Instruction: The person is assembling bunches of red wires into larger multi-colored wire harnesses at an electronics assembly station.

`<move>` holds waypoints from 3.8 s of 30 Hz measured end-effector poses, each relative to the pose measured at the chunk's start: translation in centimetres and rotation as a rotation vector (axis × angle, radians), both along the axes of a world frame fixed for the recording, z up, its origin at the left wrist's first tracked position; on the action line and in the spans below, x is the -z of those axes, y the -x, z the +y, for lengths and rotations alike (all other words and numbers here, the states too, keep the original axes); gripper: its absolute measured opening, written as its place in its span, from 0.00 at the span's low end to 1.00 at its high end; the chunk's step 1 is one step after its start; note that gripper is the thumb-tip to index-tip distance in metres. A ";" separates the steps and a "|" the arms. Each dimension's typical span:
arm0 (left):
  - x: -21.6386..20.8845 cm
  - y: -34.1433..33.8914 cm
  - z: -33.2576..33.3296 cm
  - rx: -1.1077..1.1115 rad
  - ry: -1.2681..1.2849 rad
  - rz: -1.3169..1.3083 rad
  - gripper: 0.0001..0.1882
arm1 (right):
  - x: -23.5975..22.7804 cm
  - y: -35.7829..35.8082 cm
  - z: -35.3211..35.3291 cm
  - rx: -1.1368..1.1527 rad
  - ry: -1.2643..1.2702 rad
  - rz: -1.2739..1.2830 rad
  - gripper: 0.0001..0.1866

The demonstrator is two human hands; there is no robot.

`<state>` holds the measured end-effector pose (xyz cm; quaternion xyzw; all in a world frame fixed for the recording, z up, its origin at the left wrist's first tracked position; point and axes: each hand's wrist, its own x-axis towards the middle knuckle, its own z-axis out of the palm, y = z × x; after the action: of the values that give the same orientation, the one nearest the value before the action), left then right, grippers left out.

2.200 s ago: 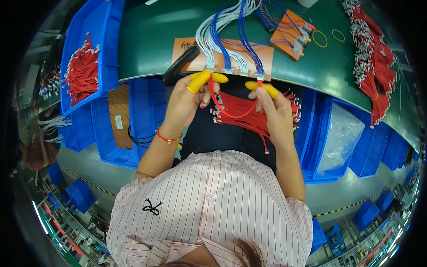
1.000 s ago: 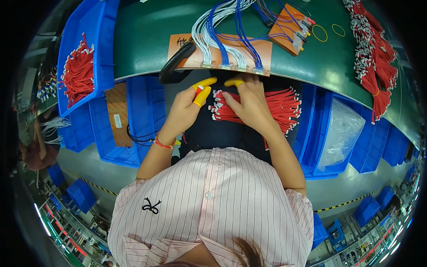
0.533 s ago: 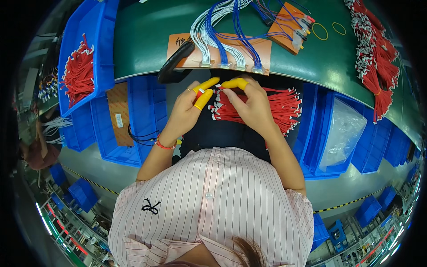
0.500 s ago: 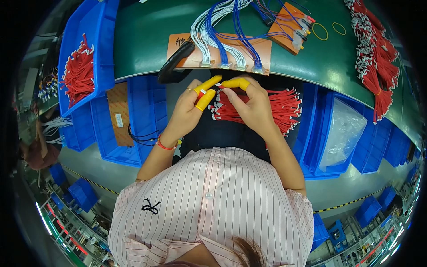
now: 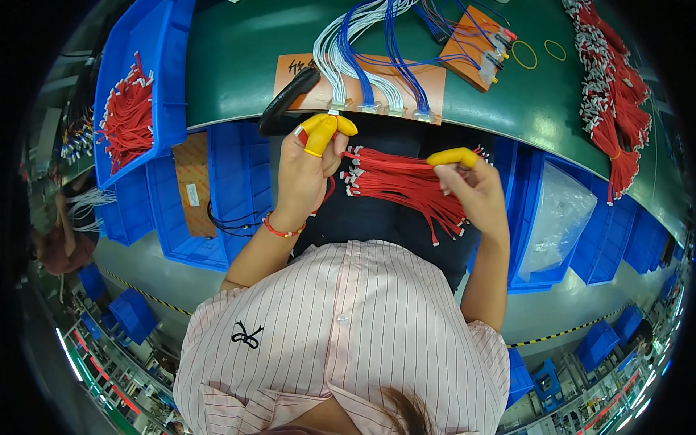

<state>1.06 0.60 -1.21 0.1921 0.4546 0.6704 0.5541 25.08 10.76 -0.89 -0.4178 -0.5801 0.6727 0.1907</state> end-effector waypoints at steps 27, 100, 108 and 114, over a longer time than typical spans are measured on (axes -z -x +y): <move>0.3 1.8 -0.5 0.118 0.093 0.395 0.12 | -0.2 6.3 -1.6 0.442 0.221 0.426 0.09; 0.7 3.3 -2.3 0.220 0.172 1.183 0.22 | 3.0 7.4 -1.9 -0.285 -0.889 -0.349 0.09; 2.1 2.3 -2.0 0.331 0.174 0.773 0.16 | 2.3 7.1 -2.0 0.004 -0.363 0.117 0.05; 1.3 0.1 -0.9 0.216 -0.087 0.524 0.15 | 0.8 8.5 -2.5 -0.091 -0.617 0.102 0.06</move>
<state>0.94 -0.27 -2.54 0.4297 0.5301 0.5539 0.4770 16.55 8.22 -1.70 -0.2795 -0.7646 0.4929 0.3071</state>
